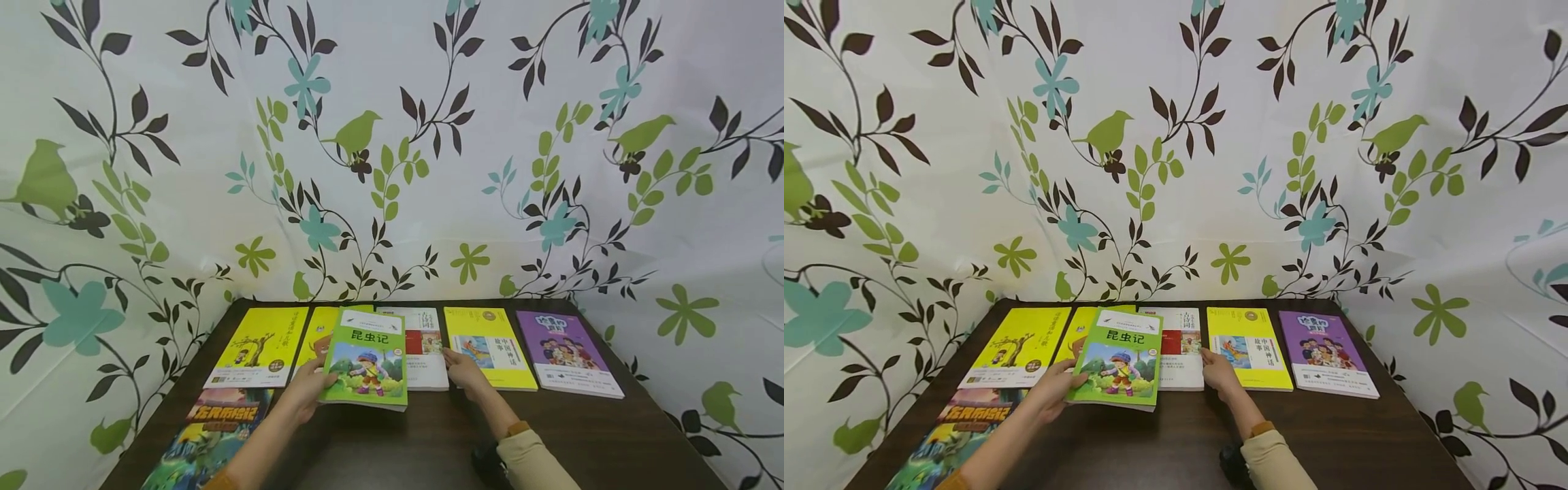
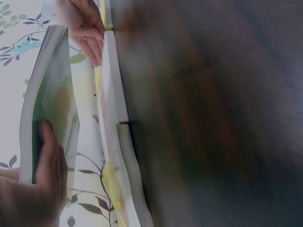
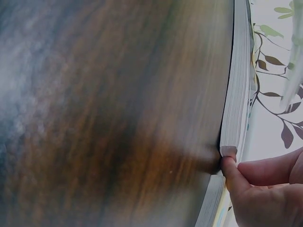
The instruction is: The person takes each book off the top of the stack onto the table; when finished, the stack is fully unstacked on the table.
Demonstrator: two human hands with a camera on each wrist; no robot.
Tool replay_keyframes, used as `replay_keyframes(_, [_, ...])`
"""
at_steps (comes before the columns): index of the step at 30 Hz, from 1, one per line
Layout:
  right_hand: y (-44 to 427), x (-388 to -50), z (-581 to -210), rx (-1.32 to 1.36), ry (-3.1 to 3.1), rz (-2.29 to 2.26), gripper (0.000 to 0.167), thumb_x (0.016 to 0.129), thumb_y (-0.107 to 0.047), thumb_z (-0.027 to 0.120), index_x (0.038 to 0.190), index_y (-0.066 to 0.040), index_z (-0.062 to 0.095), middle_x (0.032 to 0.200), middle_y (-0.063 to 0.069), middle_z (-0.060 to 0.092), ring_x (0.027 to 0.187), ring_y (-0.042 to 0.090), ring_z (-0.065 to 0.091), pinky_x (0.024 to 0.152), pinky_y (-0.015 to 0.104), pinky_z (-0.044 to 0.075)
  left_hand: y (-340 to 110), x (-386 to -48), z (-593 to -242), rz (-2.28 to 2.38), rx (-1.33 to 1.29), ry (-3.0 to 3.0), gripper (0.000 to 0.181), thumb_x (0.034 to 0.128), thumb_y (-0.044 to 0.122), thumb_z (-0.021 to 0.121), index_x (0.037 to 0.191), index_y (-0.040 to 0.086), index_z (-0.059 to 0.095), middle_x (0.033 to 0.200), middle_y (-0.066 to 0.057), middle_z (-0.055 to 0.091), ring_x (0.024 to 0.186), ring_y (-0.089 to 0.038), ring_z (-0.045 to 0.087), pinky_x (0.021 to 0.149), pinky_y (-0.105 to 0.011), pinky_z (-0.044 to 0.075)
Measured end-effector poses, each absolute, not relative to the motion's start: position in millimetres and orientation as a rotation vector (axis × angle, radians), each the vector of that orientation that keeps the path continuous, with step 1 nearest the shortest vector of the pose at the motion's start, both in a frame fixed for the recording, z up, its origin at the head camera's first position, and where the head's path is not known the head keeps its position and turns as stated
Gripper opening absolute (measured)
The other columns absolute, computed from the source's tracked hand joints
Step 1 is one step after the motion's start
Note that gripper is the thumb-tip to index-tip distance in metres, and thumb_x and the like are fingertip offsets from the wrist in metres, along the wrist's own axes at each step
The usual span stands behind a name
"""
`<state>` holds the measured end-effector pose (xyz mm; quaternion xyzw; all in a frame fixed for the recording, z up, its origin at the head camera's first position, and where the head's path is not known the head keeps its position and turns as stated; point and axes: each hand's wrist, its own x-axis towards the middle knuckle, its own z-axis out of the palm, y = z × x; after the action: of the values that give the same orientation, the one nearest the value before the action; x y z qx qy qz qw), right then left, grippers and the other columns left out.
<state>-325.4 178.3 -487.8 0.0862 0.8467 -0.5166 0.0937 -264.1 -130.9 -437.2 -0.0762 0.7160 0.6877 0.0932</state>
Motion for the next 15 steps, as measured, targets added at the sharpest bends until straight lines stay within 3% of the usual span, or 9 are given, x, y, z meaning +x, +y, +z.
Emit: replay_keyframes(15, [178.6, -326.4, -491.2, 0.26, 2.533, -1.504, 0.058, 0.09, 0.008, 0.044, 0.148, 0.003, 0.037, 0.15, 0.023, 0.041, 0.141, 0.04, 0.035, 0.113, 0.054, 0.03, -174.8, -235.0, -444.6, 1.975, -0.306, 2.115, 0.051, 0.0993, 0.001, 0.046, 0.144, -0.014, 0.026, 0.112, -0.026, 0.058, 0.084, -0.018, 0.064, 0.072, -0.04, 0.057])
